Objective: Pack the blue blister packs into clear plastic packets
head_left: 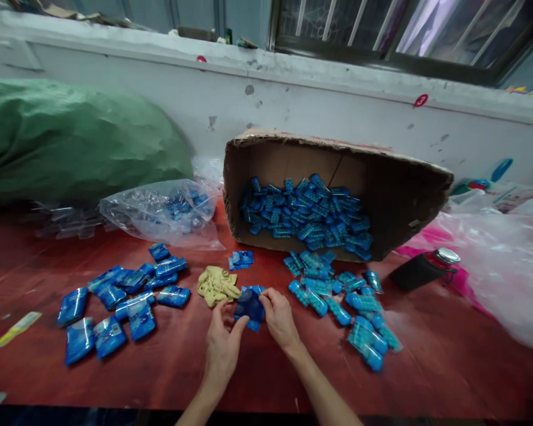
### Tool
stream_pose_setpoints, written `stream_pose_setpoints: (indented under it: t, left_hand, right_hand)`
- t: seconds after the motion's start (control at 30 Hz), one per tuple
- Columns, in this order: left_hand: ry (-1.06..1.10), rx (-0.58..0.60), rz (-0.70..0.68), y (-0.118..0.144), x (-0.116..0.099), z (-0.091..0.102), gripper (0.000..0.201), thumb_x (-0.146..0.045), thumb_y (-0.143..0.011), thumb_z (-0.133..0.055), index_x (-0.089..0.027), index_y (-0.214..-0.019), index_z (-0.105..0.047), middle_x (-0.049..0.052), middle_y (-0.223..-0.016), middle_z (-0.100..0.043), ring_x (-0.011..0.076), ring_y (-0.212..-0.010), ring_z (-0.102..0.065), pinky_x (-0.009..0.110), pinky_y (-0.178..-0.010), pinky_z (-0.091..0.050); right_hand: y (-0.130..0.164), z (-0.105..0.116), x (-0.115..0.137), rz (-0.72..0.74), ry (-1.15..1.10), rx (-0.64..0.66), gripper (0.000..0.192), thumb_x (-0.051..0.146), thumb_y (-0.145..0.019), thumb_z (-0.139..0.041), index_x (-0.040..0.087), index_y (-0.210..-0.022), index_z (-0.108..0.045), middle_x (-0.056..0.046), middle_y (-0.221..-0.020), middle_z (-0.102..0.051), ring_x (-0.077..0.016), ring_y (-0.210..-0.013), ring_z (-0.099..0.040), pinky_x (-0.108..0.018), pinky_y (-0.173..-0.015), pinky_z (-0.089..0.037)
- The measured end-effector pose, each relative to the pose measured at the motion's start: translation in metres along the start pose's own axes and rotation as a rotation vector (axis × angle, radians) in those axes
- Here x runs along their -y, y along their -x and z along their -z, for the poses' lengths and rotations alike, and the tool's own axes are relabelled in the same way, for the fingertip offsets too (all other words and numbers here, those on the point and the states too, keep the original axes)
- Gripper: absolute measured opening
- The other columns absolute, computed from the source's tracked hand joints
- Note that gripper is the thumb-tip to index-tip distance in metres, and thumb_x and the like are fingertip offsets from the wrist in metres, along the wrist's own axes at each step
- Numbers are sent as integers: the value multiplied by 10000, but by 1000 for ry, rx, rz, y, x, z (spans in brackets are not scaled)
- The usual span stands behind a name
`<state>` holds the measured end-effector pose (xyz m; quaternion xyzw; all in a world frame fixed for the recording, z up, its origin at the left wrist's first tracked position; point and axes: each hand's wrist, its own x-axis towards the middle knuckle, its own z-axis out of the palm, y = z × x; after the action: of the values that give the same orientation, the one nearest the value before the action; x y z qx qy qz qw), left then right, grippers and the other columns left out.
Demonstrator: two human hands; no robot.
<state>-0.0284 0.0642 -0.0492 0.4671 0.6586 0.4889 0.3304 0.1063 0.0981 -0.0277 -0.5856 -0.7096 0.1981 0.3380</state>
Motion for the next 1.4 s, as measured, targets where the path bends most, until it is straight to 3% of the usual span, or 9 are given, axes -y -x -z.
stream_pose_setpoints:
  t: [0.17,0.27,0.4,0.5,0.63,0.87,1.07,1.3,1.4]
  left_hand:
    - [232,255,361,-7,-10,0,455,-402,-532,-672,-93,-859,-606,8,-550,-598,132,-452,-517,232,-404,-394]
    - [200,252,400,-7,-1,-3,377,-430,-529,-666,-90,-687,-634,-3,-462,-568,127,-434,-504,232,-428,-398]
    - [244,295,376,-17,10,-9,362,-399,-504,-678,-108,-716,-642,15,-583,-634,151,-528,-571,264,-529,-467]
    - [213,384,288,-28,10,-16,339,-377,-525,-645,-120,-745,-625,0,-559,-609,135,-495,-556,257,-489,-459]
    - [98,312,213,-39,4,-27,340,-298,-568,-587,-135,-866,-593,-63,-471,-496,100,-343,-428,232,-348,-365]
    - [-89,123,-137,-21,-14,-23,363,-319,-658,-558,-185,-994,-586,74,-927,-598,220,-853,-564,359,-763,-439]
    - [-99,44,-126,-18,-9,-14,503,-403,-685,-550,-142,-1111,-490,79,-850,-614,215,-732,-596,359,-678,-469]
    - [-636,-154,-683,9,1,-4,284,-306,-761,-497,-123,-968,-564,146,-968,-604,271,-932,-539,428,-784,-427]
    - [-804,-63,-849,23,15,-9,227,-225,-765,-494,-125,-944,-592,141,-961,-638,283,-946,-538,415,-772,-429]
  right_hand:
    - [11,10,10,40,-286,176,214,244,-862,-393,185,-709,-530,46,-623,-525,-90,-583,-488,-156,-531,-367]
    - [16,4,10,24,-230,190,210,233,-864,-383,181,-738,-543,54,-644,-557,-78,-590,-509,-138,-526,-375]
    - [10,-8,3,-59,-16,112,211,209,-854,-403,192,-737,-578,40,-679,-608,-93,-642,-557,-154,-579,-384]
    - [1,-12,-6,-128,84,48,181,205,-839,-424,206,-765,-590,-3,-750,-625,-132,-718,-570,-197,-636,-385]
    - [-2,-4,-17,-189,141,-17,192,203,-845,-405,207,-777,-585,-39,-795,-613,-154,-761,-560,-219,-661,-377]
    - [8,21,-22,-200,12,-143,249,240,-874,-330,186,-796,-561,-35,-801,-590,-144,-748,-541,-229,-694,-378]
    - [-5,-6,-19,-170,-185,-53,268,272,-850,-351,172,-705,-553,30,-601,-560,-99,-530,-509,-176,-507,-380]
    - [-10,-27,-7,-180,-252,-7,197,234,-791,-445,188,-644,-569,27,-593,-562,-114,-583,-521,-190,-552,-359]
    - [-11,-28,1,-190,-240,-25,141,219,-746,-506,202,-625,-576,16,-630,-570,-135,-634,-520,-219,-607,-353]
